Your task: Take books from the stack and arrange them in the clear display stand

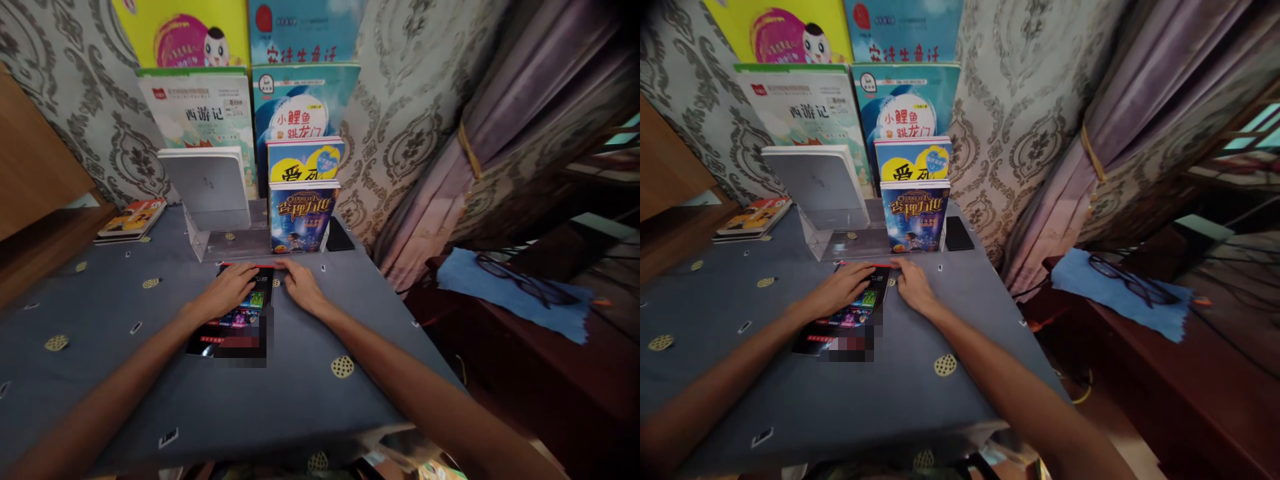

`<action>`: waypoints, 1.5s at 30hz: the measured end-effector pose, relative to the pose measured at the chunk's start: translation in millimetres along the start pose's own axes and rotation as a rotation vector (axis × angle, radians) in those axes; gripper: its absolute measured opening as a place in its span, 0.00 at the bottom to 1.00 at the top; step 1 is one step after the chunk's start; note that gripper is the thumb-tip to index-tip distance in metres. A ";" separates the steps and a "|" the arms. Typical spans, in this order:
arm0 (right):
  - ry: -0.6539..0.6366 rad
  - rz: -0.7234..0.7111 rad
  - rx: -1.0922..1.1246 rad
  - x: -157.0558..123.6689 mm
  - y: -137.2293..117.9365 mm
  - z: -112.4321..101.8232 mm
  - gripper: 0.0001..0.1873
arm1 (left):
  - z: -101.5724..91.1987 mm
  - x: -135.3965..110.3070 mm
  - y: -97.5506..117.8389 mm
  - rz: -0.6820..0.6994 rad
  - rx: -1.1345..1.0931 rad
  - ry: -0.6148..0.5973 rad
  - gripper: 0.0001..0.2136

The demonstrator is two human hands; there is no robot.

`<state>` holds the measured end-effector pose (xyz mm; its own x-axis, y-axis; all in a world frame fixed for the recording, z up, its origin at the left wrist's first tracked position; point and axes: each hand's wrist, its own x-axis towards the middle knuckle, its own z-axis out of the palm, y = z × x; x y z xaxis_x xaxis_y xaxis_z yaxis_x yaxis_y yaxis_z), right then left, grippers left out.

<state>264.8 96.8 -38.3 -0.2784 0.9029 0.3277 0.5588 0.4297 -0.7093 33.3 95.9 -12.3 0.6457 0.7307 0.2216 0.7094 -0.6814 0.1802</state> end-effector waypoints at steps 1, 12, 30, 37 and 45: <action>0.002 0.001 0.007 0.3 0.8 0.4 0.31 | 1.3 5.5 6.8 0.027 0.002 -0.004 0.19; -0.054 -0.054 -0.024 -1.1 -5.1 -1.3 0.35 | 1.2 12.4 20.4 0.116 -0.038 -0.060 0.20; -0.079 -0.058 -0.127 -1.5 -4.5 1.0 0.29 | -35.4 -90.1 65.4 0.130 -0.043 -0.233 0.22; -0.052 -0.054 -0.115 -1.9 -6.0 1.3 0.29 | -43.5 -89.9 69.4 0.211 0.090 -0.206 0.19; -0.042 -0.167 -0.017 -4.4 -14.5 -0.6 0.30 | -57.3 -86.5 66.7 0.232 0.076 -0.218 0.19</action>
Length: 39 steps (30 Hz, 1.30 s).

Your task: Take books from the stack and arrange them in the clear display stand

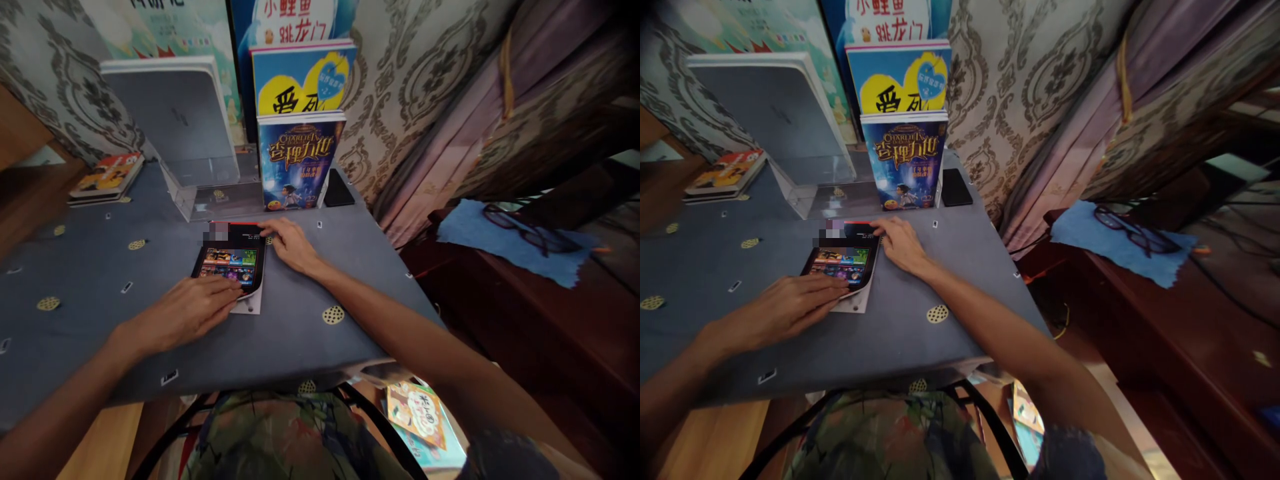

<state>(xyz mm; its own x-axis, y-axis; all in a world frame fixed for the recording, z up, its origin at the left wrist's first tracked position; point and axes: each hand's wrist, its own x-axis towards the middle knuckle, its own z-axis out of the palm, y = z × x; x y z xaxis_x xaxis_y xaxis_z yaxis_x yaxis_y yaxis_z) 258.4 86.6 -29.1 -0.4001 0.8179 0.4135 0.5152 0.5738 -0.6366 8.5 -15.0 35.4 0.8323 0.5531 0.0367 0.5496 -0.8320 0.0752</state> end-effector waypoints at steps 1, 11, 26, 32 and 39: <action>-0.010 -0.004 0.002 -0.1 -1.2 -0.1 0.30 | 0.4 0.2 -0.2 0.000 0.002 0.006 0.20; -0.027 0.007 0.034 -0.6 2.1 0.4 0.31 | 7.7 1.3 12.4 -0.036 0.105 0.060 0.16; -0.008 0.115 -0.060 1.1 6.2 -1.3 0.30 | -0.9 88.3 -1.2 -0.561 0.126 -0.009 0.18; 0.025 0.195 0.000 4.6 4.6 -5.2 0.27 | -4.0 110.5 10.7 -0.613 0.228 -0.089 0.20; 0.067 0.199 0.079 2.9 8.0 -3.5 0.27 | -1.8 113.3 18.1 -0.607 0.234 -0.094 0.17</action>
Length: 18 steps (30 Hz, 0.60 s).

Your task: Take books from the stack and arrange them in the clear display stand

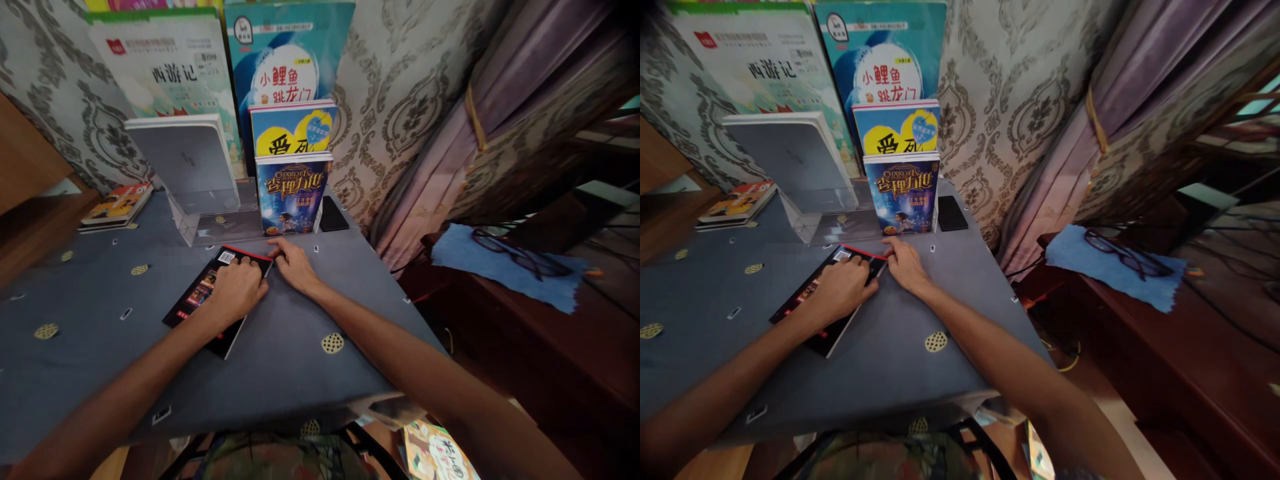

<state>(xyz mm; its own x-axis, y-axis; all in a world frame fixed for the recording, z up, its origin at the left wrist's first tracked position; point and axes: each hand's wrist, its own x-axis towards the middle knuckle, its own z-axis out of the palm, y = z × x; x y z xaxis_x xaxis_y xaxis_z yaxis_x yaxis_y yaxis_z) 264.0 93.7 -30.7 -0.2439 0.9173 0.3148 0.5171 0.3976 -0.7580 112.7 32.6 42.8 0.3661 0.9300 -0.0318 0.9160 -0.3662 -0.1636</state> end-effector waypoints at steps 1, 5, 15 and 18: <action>0.009 -0.001 0.019 -0.1 0.5 -0.1 0.28 | -0.3 0.2 -0.8 0.009 -0.002 0.004 0.17; 0.074 -0.012 0.060 0.0 0.9 -1.6 0.29 | -1.5 1.2 -4.3 0.008 -0.013 0.025 0.19; -0.018 -0.111 -0.145 -9.6 -18.7 -3.5 0.26 | 2.4 -2.9 -10.0 0.048 -0.012 0.046 0.18; -0.092 -0.070 -0.297 -12.1 -26.4 -3.5 0.22 | 6.1 -6.9 -35.5 0.050 -0.078 0.060 0.17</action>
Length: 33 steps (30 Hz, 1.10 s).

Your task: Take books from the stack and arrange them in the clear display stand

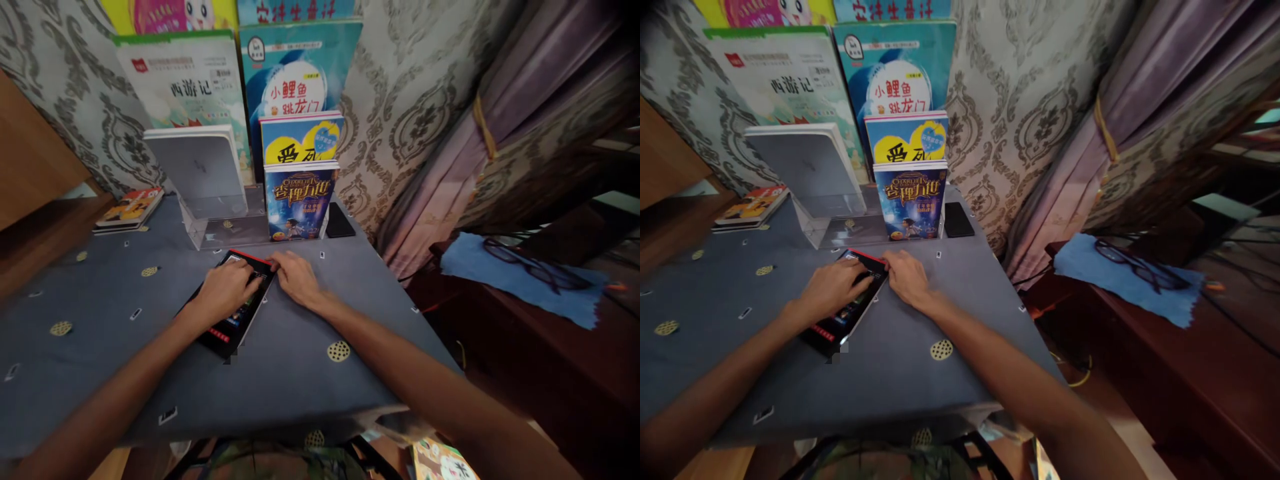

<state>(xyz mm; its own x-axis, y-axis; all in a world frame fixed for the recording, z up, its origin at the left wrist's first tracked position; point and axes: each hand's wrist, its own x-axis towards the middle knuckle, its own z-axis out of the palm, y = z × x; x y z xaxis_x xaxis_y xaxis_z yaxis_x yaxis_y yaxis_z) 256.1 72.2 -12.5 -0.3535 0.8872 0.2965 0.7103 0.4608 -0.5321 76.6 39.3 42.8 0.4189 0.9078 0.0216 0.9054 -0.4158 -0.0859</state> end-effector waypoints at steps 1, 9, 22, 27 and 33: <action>-0.009 0.004 -0.041 -0.6 -3.1 -1.0 0.20 | 1.3 -3.0 -11.2 -0.031 -0.015 0.006 0.17; -0.079 -0.091 -0.316 -8.9 -30.4 1.5 0.16 | 25.4 -36.6 -69.9 -0.085 -0.063 0.085 0.16; -0.137 -0.323 -0.040 25.1 5.0 15.0 0.20 | 13.7 -60.0 -68.4 0.125 -0.288 0.011 0.15; -0.083 -0.327 -0.069 18.2 10.2 24.1 0.22 | 32.6 -72.9 -69.2 0.157 -0.283 0.108 0.18; -0.107 -0.331 -0.145 -9.4 -6.2 18.7 0.24 | 30.6 -97.0 -64.9 0.219 -0.308 0.013 0.22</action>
<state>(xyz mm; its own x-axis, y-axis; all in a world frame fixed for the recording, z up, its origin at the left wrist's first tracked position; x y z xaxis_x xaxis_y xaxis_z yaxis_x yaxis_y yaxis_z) 243.7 61.4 -26.8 -0.6348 0.6914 0.3450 0.6226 0.7221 -0.3016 -24.9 -20.0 15.8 0.6039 0.7955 0.0487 0.7718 -0.5990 0.2134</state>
